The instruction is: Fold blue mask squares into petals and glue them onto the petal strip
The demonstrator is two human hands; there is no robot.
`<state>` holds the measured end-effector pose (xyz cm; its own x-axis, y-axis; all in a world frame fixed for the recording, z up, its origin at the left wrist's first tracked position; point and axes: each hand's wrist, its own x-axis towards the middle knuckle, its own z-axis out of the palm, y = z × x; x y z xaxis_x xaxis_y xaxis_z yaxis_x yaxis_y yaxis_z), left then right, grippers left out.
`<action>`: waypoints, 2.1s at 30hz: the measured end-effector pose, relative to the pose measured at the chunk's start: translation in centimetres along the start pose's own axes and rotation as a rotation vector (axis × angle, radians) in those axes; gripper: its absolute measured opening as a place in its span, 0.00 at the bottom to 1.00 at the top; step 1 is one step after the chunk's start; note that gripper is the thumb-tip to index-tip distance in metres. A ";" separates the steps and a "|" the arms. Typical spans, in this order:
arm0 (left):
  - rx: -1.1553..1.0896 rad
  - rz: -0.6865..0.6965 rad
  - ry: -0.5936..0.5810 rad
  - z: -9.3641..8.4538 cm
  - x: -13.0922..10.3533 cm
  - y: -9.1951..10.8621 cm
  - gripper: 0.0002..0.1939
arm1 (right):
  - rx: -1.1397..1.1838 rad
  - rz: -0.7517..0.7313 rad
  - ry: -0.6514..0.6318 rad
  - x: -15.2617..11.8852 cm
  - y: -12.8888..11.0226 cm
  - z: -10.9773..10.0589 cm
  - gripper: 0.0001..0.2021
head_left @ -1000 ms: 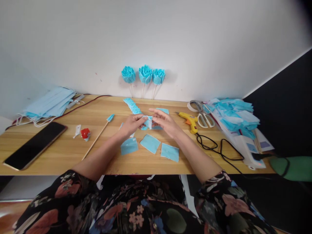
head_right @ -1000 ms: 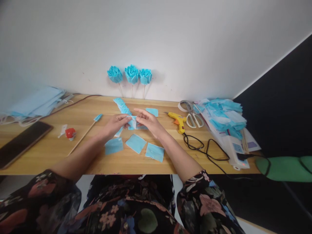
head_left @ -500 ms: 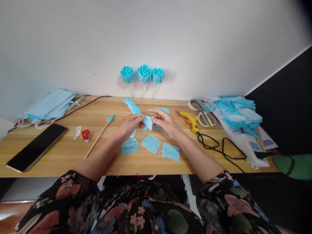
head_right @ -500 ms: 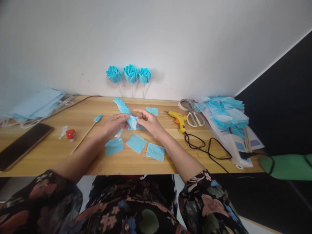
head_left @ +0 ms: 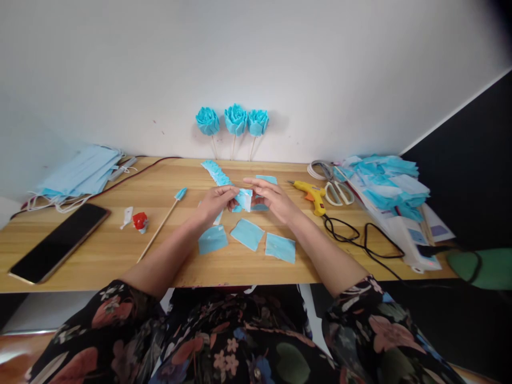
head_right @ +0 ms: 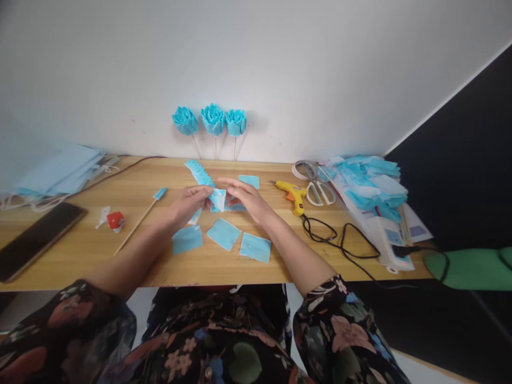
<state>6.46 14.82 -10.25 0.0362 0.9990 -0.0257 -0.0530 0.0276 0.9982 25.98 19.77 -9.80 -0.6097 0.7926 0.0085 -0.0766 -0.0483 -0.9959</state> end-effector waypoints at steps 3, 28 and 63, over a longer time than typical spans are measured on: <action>0.010 0.002 0.001 0.0 0.0 0.0 0.12 | -0.005 -0.007 -0.002 0.1 0.1 -0.1 0.18; 0.137 0.003 -0.039 -0.1 -0.1 0.2 0.17 | -0.159 -0.126 0.017 0.4 0.4 -0.3 0.25; -0.318 -0.002 0.067 -1.1 0.8 -0.1 0.17 | -0.107 -0.084 0.582 -7.5 -2.6 -7.4 0.21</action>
<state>5.38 15.70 -10.44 -0.0283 0.9987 -0.0418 -0.3628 0.0287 0.9314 36.65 18.44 -7.97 -0.0698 0.9953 0.0673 -0.0073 0.0670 -0.9977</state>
